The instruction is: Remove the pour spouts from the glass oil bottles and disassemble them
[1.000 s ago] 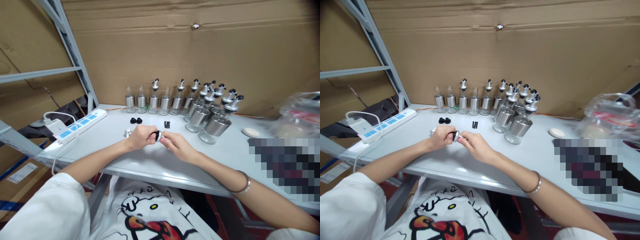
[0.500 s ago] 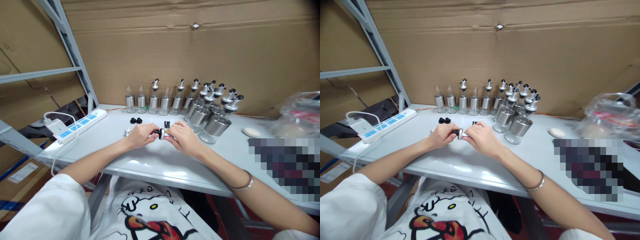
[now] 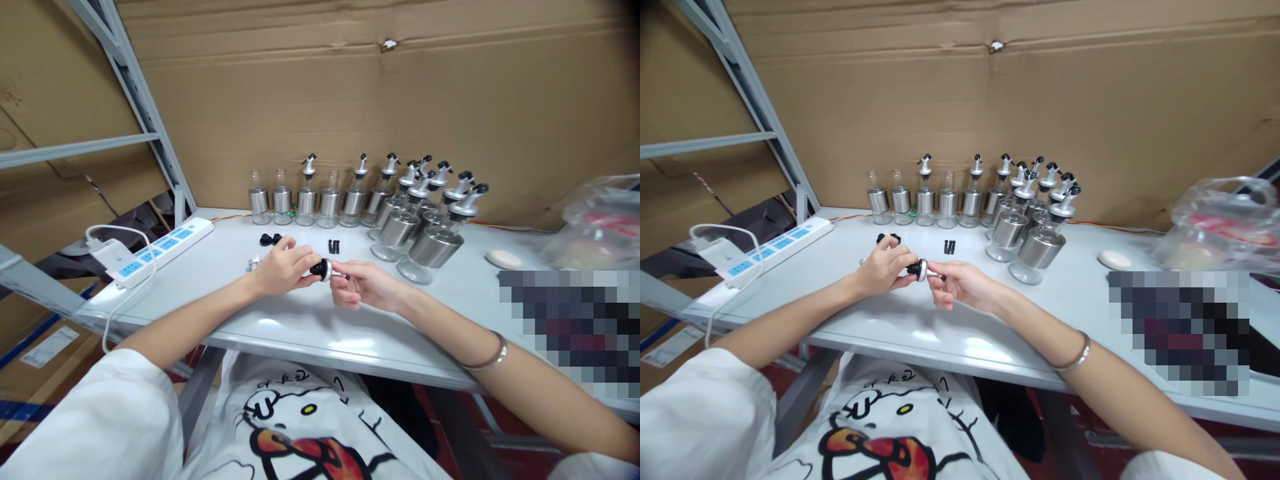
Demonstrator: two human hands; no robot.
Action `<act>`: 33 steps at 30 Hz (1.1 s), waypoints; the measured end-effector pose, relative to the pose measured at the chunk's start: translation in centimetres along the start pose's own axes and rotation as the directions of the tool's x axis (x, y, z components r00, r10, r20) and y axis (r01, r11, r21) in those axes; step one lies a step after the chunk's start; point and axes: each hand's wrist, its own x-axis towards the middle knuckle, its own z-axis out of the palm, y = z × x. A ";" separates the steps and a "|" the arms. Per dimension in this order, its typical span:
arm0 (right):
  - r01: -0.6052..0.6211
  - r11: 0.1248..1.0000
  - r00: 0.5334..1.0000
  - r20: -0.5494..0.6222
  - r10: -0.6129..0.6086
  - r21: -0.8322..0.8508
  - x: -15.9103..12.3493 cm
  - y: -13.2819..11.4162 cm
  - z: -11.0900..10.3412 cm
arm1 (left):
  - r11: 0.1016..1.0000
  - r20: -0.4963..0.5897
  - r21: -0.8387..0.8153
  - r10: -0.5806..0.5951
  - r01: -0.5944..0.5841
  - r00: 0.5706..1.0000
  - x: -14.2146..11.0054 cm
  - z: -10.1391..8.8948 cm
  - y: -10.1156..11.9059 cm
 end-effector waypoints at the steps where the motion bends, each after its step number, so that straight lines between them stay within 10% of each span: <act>1: 0.017 1.000 1.000 -0.017 -0.017 -0.004 0.1 0.0 0.1 | 0.999 -0.008 0.036 -0.002 0.003 1.000 0.1 -0.1 0.0; 10: 0.292 0.800 0.917 -0.084 -0.390 -0.524 0.2 0.1 0.8 | 0.987 -0.111 0.136 -0.070 0.085 0.991 1.2 -1.0 0.2; 16: 0.212 0.090 0.695 0.085 -0.714 -0.973 -0.4 0.0 0.7 | 0.991 -0.122 0.094 -0.084 0.095 0.989 1.2 -1.1 0.4; 20: 0.186 -0.381 0.494 0.421 -0.760 -0.906 -0.4 -0.3 0.2 | 0.990 -0.113 0.012 -0.135 0.137 0.984 1.3 -1.3 0.8; 23: 0.068 -0.601 0.430 0.567 -0.703 -0.797 -0.6 -0.7 0.0 | 0.975 -0.050 -0.093 -0.209 0.204 0.977 1.3 -1.3 1.2; 29: -0.094 -0.744 0.405 0.657 -0.636 -0.662 -1.2 -1.2 -0.8 | 0.822 0.145 -0.374 -0.405 0.428 0.903 1.6 -1.3 1.7; 33: -0.053 -0.645 0.552 0.516 -0.655 -0.762 -1.4 -1.4 -1.5 | 0.438 0.429 -0.624 -0.501 0.647 0.752 1.9 -1.4 1.8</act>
